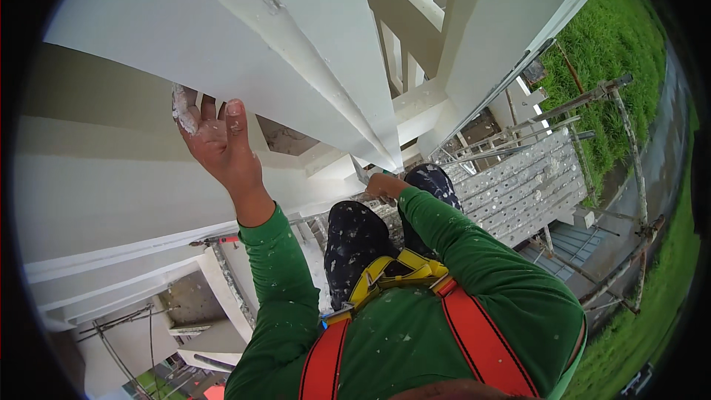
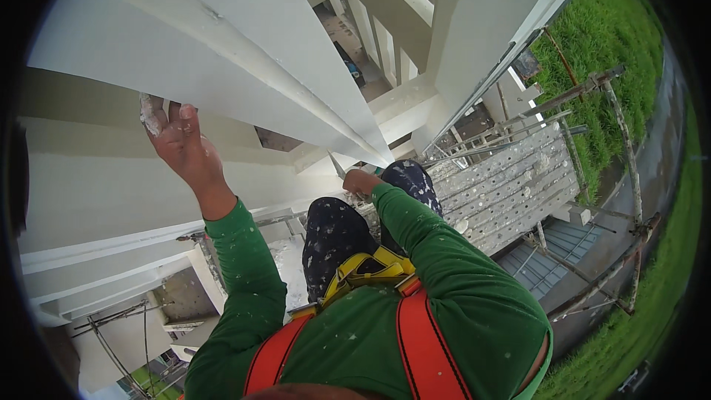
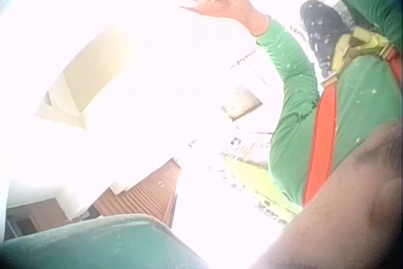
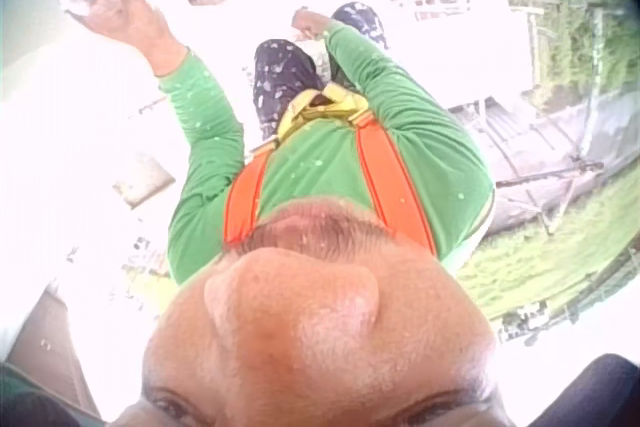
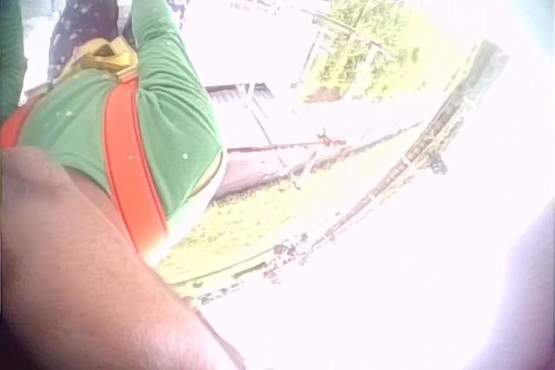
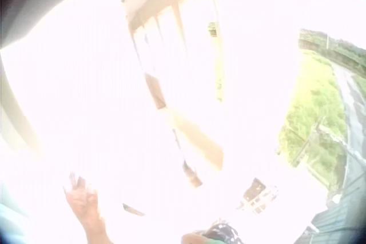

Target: The person applies white plaster to a ceiling beam using a trowel and a hawk. They scoop plaster from the hawk and spread it onto the surface, smoothing it with the trowel.

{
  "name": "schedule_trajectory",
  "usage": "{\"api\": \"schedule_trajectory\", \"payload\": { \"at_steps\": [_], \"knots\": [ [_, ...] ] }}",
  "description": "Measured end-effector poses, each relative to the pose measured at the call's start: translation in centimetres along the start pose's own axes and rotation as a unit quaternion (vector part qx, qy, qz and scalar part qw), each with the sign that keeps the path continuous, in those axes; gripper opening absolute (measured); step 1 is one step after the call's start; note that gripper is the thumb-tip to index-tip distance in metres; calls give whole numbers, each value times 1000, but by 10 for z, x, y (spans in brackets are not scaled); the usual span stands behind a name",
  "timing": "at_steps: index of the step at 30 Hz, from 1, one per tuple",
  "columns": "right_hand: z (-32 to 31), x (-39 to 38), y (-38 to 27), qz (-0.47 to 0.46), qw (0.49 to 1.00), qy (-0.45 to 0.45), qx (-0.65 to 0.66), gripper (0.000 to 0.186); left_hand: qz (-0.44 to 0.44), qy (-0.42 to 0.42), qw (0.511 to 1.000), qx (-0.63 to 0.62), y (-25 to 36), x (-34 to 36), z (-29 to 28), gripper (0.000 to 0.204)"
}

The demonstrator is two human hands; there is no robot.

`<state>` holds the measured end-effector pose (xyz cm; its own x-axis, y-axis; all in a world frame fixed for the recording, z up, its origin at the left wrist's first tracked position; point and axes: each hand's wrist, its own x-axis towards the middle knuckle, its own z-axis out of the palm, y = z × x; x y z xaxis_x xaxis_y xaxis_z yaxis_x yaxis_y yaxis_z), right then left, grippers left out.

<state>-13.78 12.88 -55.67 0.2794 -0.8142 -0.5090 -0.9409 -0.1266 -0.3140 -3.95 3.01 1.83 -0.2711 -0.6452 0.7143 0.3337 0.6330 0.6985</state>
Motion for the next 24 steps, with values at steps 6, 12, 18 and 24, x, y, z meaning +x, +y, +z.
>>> {"api": "schedule_trajectory", "payload": {
  "at_steps": [6,12,18,24],
  "knots": [
    [-168,-268,-95,271,570,57,773,20,-186,20,982,17,36,7,-54,64],
    [-139,-454,-72,486,575,127,645,35,-268,6,963,19,79,50,-58,68],
    [-91,-570,-103,522,588,28,617,39,-241,29,970,-6,140,121,-61,71],
    [-14,-613,-162,388,653,12,650,26,-208,39,977,-25,193,177,-49,73]
  ]
}}
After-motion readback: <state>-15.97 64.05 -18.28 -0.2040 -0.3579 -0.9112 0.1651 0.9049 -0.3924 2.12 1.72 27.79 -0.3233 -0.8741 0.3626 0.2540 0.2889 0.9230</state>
